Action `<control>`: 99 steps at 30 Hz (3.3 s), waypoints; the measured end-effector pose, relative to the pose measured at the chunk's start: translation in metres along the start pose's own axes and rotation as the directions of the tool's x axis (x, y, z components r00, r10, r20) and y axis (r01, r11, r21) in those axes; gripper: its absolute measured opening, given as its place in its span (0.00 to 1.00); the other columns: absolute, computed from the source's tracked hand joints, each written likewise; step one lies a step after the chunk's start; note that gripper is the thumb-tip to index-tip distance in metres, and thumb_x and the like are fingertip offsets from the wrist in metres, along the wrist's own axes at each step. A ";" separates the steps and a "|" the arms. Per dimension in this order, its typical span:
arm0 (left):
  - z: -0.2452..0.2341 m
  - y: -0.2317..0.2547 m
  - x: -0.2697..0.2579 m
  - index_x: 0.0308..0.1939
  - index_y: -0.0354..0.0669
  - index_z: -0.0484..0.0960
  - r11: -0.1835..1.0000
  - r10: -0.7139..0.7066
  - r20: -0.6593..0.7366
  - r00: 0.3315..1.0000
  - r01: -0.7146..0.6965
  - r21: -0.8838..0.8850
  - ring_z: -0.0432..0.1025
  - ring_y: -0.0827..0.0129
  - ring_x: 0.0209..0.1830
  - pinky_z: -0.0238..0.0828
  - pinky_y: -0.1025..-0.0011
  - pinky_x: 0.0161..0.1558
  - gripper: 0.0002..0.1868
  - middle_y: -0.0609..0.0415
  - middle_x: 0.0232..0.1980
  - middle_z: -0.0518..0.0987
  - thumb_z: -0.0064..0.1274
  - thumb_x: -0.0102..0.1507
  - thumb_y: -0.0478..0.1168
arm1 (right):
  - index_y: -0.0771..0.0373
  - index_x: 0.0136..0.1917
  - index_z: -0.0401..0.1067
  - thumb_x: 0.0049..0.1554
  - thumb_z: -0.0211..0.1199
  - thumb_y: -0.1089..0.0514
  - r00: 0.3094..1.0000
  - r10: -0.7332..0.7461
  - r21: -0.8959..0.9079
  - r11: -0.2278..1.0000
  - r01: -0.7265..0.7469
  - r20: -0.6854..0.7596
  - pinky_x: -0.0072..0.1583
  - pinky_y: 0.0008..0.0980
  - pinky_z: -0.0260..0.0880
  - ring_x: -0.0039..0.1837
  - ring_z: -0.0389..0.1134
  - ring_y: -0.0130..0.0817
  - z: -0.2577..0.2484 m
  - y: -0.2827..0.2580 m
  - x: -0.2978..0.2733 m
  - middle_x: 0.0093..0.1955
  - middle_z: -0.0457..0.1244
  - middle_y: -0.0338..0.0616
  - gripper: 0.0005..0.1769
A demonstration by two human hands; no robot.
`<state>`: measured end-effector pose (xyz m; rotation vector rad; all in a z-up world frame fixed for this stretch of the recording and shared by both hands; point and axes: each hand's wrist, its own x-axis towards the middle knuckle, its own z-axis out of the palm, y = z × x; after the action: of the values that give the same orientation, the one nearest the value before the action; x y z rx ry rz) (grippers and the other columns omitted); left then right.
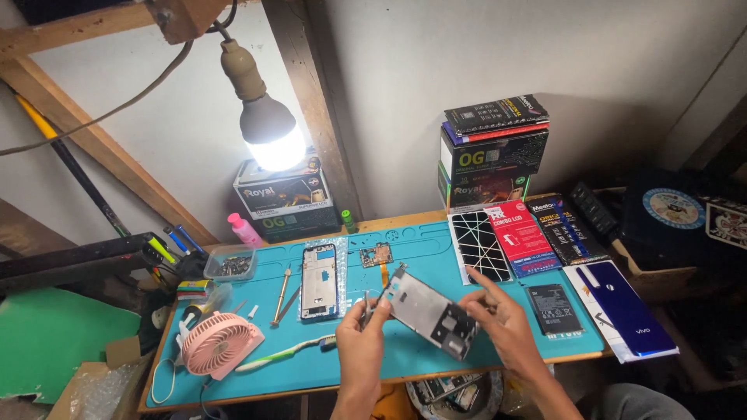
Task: The person cleans a disassembled smartphone chassis with a toothbrush, then uses tweezers to remove a small internal component from the device. The person handles the chassis and component throughout the process.
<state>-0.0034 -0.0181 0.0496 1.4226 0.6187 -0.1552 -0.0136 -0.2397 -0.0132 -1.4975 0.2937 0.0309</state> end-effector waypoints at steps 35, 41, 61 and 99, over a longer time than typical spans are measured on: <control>-0.008 -0.080 0.007 0.39 0.50 0.84 0.593 0.342 0.290 0.894 -0.445 0.671 0.71 0.66 0.31 0.66 0.57 0.35 0.11 0.58 0.32 0.80 0.57 0.72 0.49 | 0.55 0.74 0.68 0.60 0.65 0.63 0.972 0.031 0.053 0.998 -0.020 -0.231 0.42 0.40 0.82 0.44 0.71 0.41 0.006 -0.026 -0.030 0.56 0.68 0.49 0.29; -0.007 -0.079 0.010 0.38 0.51 0.84 0.582 0.331 0.316 0.889 -0.456 0.674 0.69 0.64 0.30 0.62 0.53 0.35 0.12 0.59 0.31 0.78 0.58 0.72 0.50 | 0.54 0.75 0.68 0.61 0.65 0.60 0.968 0.086 0.024 0.996 -0.082 -0.237 0.41 0.38 0.78 0.34 0.71 0.44 0.006 -0.030 -0.027 0.57 0.68 0.47 0.29; 0.007 -0.074 0.023 0.36 0.50 0.84 0.545 0.398 0.272 0.876 -0.464 0.698 0.76 0.63 0.30 0.67 0.57 0.30 0.12 0.59 0.32 0.85 0.57 0.71 0.50 | 0.55 0.73 0.70 0.61 0.65 0.60 0.967 0.086 0.015 0.996 -0.085 -0.242 0.42 0.36 0.73 0.29 0.70 0.44 0.004 -0.026 -0.019 0.55 0.69 0.46 0.27; -0.166 -0.056 0.073 0.56 0.44 0.89 0.009 0.829 0.266 0.491 -0.488 0.873 0.75 0.51 0.54 0.75 0.53 0.52 0.14 0.47 0.52 0.82 0.61 0.66 0.32 | 0.59 0.75 0.67 0.63 0.64 0.67 0.957 -0.009 -0.046 0.999 -0.004 -0.289 0.50 0.46 0.82 0.61 0.69 0.46 0.021 -0.029 -0.031 0.62 0.64 0.51 0.27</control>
<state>-0.0186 0.1494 -0.0381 2.7517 -0.0929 0.7250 -0.0344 -0.2161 0.0223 -1.5479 0.5296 -0.1864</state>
